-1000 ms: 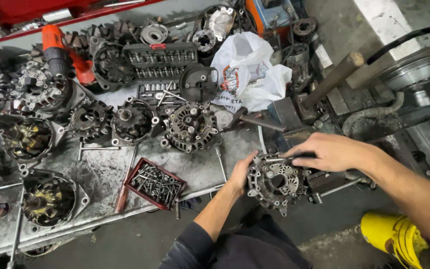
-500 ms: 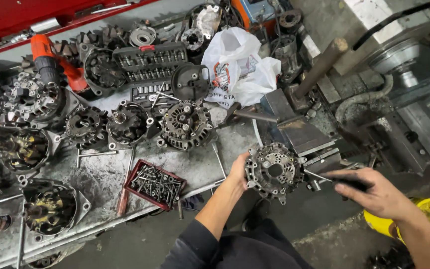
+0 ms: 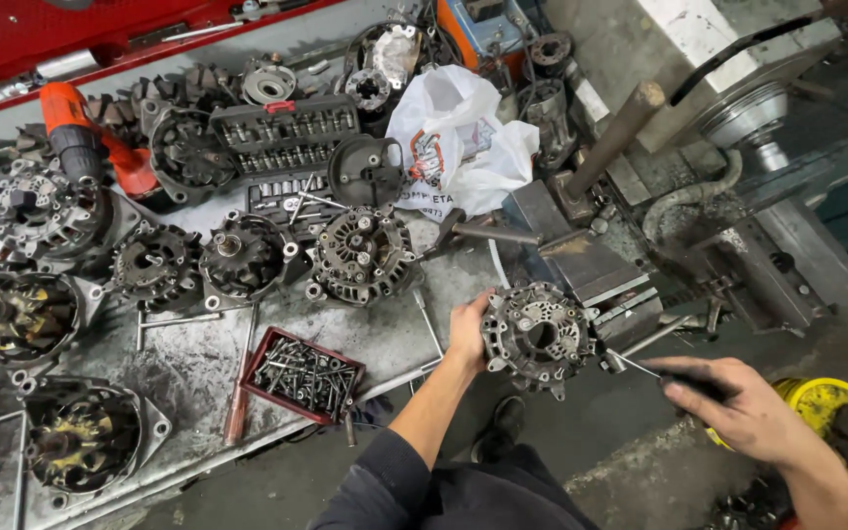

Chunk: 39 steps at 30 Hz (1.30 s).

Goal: The person uses a hammer and a metal rod to strike and dislodge a component from a circular mechanical part. They then use a screwdriver to pry and remove the component, placing it on the workbench.

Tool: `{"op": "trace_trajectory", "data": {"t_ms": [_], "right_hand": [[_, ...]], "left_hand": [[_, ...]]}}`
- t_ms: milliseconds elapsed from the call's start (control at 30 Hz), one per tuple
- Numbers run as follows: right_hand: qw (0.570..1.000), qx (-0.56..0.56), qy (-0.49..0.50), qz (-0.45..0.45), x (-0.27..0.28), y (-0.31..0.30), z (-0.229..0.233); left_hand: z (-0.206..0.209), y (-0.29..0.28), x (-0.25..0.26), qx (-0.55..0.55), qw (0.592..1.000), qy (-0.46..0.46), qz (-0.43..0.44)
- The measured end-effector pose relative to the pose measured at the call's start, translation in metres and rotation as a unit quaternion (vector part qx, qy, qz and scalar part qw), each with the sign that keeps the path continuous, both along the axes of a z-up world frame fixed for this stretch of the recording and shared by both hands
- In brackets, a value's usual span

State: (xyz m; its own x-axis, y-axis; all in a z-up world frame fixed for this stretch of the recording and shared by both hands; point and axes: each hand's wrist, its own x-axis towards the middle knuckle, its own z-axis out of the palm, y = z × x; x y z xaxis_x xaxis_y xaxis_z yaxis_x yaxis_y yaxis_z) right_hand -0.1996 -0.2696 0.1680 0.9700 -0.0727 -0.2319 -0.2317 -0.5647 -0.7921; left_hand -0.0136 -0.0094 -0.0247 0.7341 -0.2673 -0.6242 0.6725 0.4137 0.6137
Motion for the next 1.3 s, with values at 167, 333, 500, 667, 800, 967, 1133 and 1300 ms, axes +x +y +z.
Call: {"op": "trace_trajectory", "data": {"t_ms": [167, 333, 500, 667, 800, 967, 1133, 1300], "right_hand": [[1.000, 0.002, -0.006, 0.016, 0.012, 0.008, 0.002], [0.999, 0.012, -0.025, 0.028, 0.023, 0.021, 0.009], [0.999, 0.009, -0.020, 0.043, 0.033, 0.029, 0.009], [0.991, -0.088, -0.076, 0.072, 0.059, 0.034, 0.008], [0.984, -0.154, -0.025, 0.084, 0.110, 0.058, 0.037], [0.930, -0.287, 0.044, 0.226, 0.181, 0.082, 0.051], [0.873, -0.387, 0.093, 0.282, 0.239, 0.101, 0.019], [0.836, -0.429, 0.132, 0.316, 0.279, 0.111, -0.025]], "left_hand": [[0.004, 0.002, 0.001, 0.031, 0.999, -0.026, -0.016], [0.010, 0.001, -0.008, -0.029, 0.997, 0.066, -0.010], [0.009, -0.001, -0.019, -0.087, 0.985, 0.144, 0.048], [0.020, -0.004, -0.037, -0.140, 0.977, 0.128, 0.101], [0.002, -0.003, -0.030, -0.254, 0.953, 0.156, 0.059], [0.045, 0.012, -0.002, 0.082, 0.995, 0.025, -0.051], [0.032, 0.017, 0.018, 0.103, 0.981, -0.045, -0.159], [-0.017, -0.005, 0.040, 0.101, 0.971, -0.074, -0.202]]}}
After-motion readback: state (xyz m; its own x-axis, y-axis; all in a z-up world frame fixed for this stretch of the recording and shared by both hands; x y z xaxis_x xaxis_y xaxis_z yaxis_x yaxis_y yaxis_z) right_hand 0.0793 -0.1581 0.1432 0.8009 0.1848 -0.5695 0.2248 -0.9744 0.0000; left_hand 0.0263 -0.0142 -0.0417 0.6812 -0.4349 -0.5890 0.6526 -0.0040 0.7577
